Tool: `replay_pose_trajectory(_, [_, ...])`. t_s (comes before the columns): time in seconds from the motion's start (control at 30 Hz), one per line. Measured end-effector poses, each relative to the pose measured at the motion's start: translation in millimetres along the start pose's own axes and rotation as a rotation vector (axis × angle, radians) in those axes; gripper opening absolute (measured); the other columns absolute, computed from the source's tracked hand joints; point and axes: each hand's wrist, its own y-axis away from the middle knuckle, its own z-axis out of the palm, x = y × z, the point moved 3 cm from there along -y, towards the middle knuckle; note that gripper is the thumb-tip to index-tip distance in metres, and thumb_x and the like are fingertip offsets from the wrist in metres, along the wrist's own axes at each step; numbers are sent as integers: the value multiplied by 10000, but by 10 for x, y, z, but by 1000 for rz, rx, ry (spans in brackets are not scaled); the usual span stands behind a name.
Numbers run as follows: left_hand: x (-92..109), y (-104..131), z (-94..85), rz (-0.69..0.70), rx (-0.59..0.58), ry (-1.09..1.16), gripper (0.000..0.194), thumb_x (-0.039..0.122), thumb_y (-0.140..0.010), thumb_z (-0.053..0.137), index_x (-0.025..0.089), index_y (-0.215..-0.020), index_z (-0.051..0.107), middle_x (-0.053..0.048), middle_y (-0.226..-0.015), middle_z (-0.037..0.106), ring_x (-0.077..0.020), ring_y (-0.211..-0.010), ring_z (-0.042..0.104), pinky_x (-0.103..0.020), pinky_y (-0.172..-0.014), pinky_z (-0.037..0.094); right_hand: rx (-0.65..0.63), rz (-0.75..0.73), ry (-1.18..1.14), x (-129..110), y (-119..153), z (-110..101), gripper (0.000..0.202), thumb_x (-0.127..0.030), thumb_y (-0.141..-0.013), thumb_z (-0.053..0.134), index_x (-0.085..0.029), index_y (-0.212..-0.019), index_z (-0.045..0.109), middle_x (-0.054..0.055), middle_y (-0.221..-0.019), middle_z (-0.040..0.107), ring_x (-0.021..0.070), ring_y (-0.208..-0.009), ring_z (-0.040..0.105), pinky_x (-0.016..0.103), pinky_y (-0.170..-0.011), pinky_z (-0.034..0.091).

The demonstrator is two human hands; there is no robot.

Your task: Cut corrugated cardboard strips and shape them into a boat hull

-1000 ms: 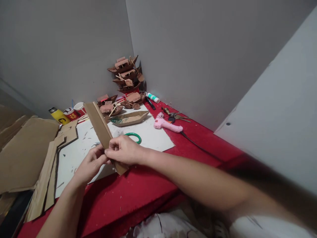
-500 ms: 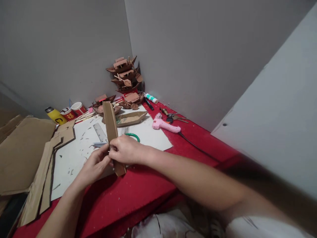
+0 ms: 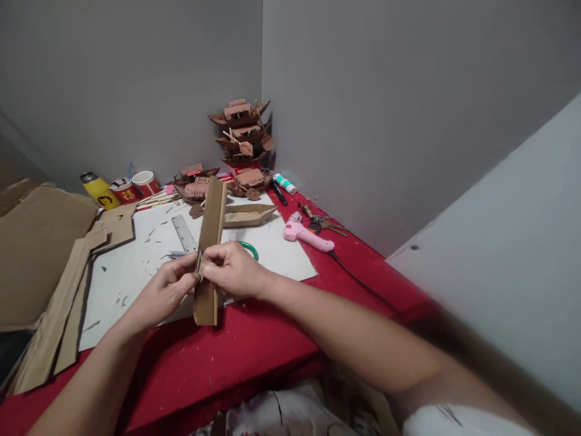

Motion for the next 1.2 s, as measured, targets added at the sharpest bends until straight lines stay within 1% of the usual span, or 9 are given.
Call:
replay_pose_trajectory(0.1, [-7, 2, -10, -4, -14, 1, 285, 84, -760, 417, 148, -927, 638, 19, -716, 548, -111, -638, 456, -204, -582, 374, -14, 47, -84, 5, 3, 18, 134, -220, -738, 464, -185, -609, 455, -78, -437, 465, 57, -328, 395, 162, -346, 295])
replay_pose_trajectory(0.2, [-1, 4, 0, 28, 13, -44, 287, 83, -772, 407, 150, -940, 630, 18, -753, 569, -124, -691, 490, -219, -644, 403, -20, 69, -67, 12, -4, 23, 138, -240, -748, 461, -188, -620, 450, -75, -446, 464, 62, -335, 402, 166, -350, 296])
replay_pose_trajectory(0.37, [-1, 10, 53, 82, 68, -160, 313, 97, -808, 393, 157, -1031, 604, -1, -893, 631, -159, -829, 545, -249, -761, 428, 123, -42, 326, -1, -17, -26, 200, -233, -716, 501, -173, -541, 427, -54, -494, 406, 71, -490, 374, 184, -459, 279])
replay_pose_trajectory(0.53, [-55, 5, 106, 72, 94, -272, 303, 142, -854, 392, 167, -1086, 586, -19, -942, 644, -171, -858, 583, -264, -780, 439, 134, 18, 561, 38, -31, -28, 188, -208, -735, 469, -168, -552, 453, -35, -523, 430, 89, -517, 365, 214, -488, 259])
replay_pose_trajectory(0.63, [-102, -12, 128, 61, 140, -291, 279, 180, -880, 390, 157, -1087, 575, -28, -896, 644, -173, -820, 590, -274, -777, 442, 105, -52, 521, 52, -50, -25, 186, -205, -760, 433, -170, -578, 444, -29, -555, 446, 94, -533, 374, 219, -509, 276])
replay_pose_trajectory(0.8, [-130, -8, 171, 83, 290, -279, 239, 199, -900, 370, 153, -1041, 558, -60, -922, 643, -182, -844, 602, -273, -777, 438, 62, -178, 345, 76, -70, -23, 196, -247, -779, 421, -178, -595, 415, -40, -556, 400, 91, -535, 358, 214, -513, 288])
replay_pose_trajectory(0.97, [-116, 8, 187, 63, 384, -378, 210, 158, -879, 359, 164, -966, 550, -53, -804, 637, -182, -727, 600, -269, -671, 428, 101, -241, 244, 114, -58, -1, 231, -259, -795, 441, -183, -584, 387, -49, -551, 361, 84, -532, 332, 210, -510, 287])
replay_pose_trajectory(1.1, [-104, 12, 159, 77, 420, -376, 223, 130, -854, 368, 162, -950, 566, -54, -803, 642, -186, -738, 600, -276, -690, 429, 170, -247, 178, 154, -38, 26, 261, -271, -801, 458, -190, -570, 371, -53, -545, 332, 83, -523, 315, 214, -504, 286])
replay_pose_trajectory(1.2, [-101, 16, 138, 96, 433, -322, 233, 130, -849, 373, 155, -945, 583, -61, -833, 647, -191, -784, 605, -284, -733, 433, 206, -225, 144, 170, -16, 42, 256, -296, -826, 446, -193, -595, 403, -54, -528, 361, 86, -498, 336, 214, -490, 298])
